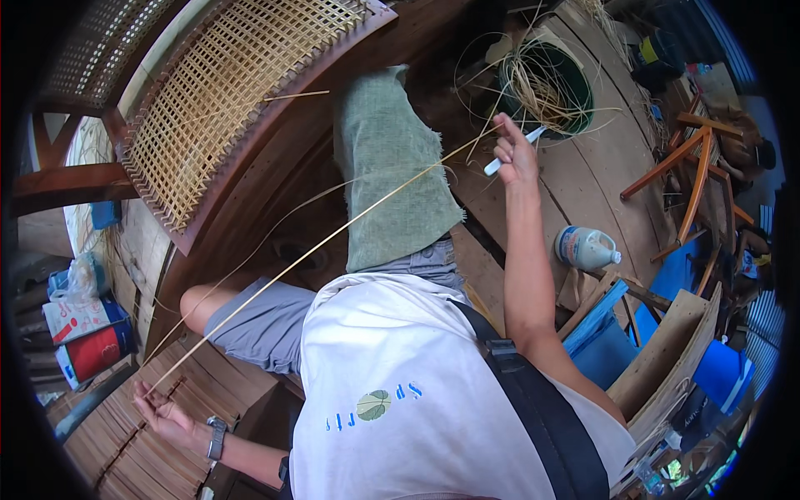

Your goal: Weaving cane strands into a wooden chair frame to repair a seat.

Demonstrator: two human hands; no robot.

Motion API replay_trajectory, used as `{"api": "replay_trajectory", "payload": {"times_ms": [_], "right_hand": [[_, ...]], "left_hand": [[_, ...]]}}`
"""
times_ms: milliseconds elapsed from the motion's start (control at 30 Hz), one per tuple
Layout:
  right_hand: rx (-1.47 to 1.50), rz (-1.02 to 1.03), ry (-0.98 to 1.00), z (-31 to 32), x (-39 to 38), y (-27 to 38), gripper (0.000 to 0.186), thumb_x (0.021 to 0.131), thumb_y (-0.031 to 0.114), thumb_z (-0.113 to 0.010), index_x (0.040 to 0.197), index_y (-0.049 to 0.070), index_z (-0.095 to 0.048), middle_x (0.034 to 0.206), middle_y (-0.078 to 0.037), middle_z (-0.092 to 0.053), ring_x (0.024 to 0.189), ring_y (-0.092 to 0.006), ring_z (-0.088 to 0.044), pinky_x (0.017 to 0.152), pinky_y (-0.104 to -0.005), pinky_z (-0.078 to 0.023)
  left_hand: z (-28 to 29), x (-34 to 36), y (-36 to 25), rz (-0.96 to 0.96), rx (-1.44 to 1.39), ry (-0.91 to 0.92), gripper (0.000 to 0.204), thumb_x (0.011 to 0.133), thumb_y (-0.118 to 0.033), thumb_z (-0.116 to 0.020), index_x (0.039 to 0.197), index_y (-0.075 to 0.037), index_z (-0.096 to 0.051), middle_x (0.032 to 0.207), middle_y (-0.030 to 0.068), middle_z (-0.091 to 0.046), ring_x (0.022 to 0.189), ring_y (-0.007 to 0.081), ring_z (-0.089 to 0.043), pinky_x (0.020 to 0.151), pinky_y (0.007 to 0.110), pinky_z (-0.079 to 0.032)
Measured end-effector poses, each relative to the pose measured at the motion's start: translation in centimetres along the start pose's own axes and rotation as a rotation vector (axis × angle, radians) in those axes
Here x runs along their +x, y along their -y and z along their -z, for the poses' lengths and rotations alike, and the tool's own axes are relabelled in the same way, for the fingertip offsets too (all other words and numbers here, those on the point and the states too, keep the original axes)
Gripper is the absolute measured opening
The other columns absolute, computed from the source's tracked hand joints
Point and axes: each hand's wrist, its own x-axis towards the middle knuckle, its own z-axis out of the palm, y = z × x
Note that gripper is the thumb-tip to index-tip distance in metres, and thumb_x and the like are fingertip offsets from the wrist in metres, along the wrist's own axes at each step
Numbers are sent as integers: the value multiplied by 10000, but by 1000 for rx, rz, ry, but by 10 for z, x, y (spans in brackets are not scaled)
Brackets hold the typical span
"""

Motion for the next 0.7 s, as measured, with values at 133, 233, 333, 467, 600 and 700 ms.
{"api": "replay_trajectory", "payload": {"times_ms": [133, 233, 333, 467, 600, 700], "right_hand": [[83, 24, -51, 23, 45, 29, 138, 968, 122, -667, 1052, 14, -681, 921, -48, -715, 439, -29, -334, 380, -199, -235], [28, 165, -135, 22, 53, 86, 220, 870, 99, -780, 1067, 41, -698, 805, 5, -661, 448, -25, -334, 387, -200, -221], [8, 629, 81, -58, -44, 171, 258, 921, 130, -739, 1148, 17, -693, 977, -56, -718, 482, -3, -331, 413, -182, -220], [-25, 850, 159, -72, -57, 206, 270, 946, 127, -705, 1168, -25, -677, 1007, -63, -719, 467, -4, -314, 411, -174, -221], [-73, 335, 49, -6, 48, 170, 268, 908, 111, -738, 1145, -6, -694, 1002, -70, -724, 446, -4, -319, 379, -183, -212], [-61, -3, 7, 32, 96, 129, 208, 893, 115, -744, 1058, -8, -713, 874, -36, -707, 429, -33, -353, 367, -184, -218]], "left_hand": [[8, 7, -17, -43, 70, -64, 425, 1071, -173, -508, 1357, 141, -501, 1375, 242, -584, 1275, 270, -579, 1131, 354, -459], [-20, -17, -13, -17, 216, 14, 405, 1062, -176, -529, 1332, 127, -514, 1331, 232, -610, 1246, 274, -603, 1125, 366, -469], [-12, -20, -1, -27, 208, 82, 373, 1051, -177, -554, 1301, 98, -534, 1242, 208, -655, 1224, 276, -621, 1129, 386, -465], [31, 31, 7, -68, 156, 79, 318, 1036, -200, -586, 1209, 65, -613, 1149, 177, -682, 1128, 245, -646, 1020, 357, -500], [94, 93, -7, -118, 220, -96, 265, 1013, -185, -615, 1128, 49, -664, 1067, 140, -708, 992, 207, -652, 906, 315, -495], [158, 148, -28, -171, 429, -189, 333, 1030, -191, -559, 1192, 81, -664, 1163, 195, -697, 1100, 259, -660, 966, 363, -513]]}}
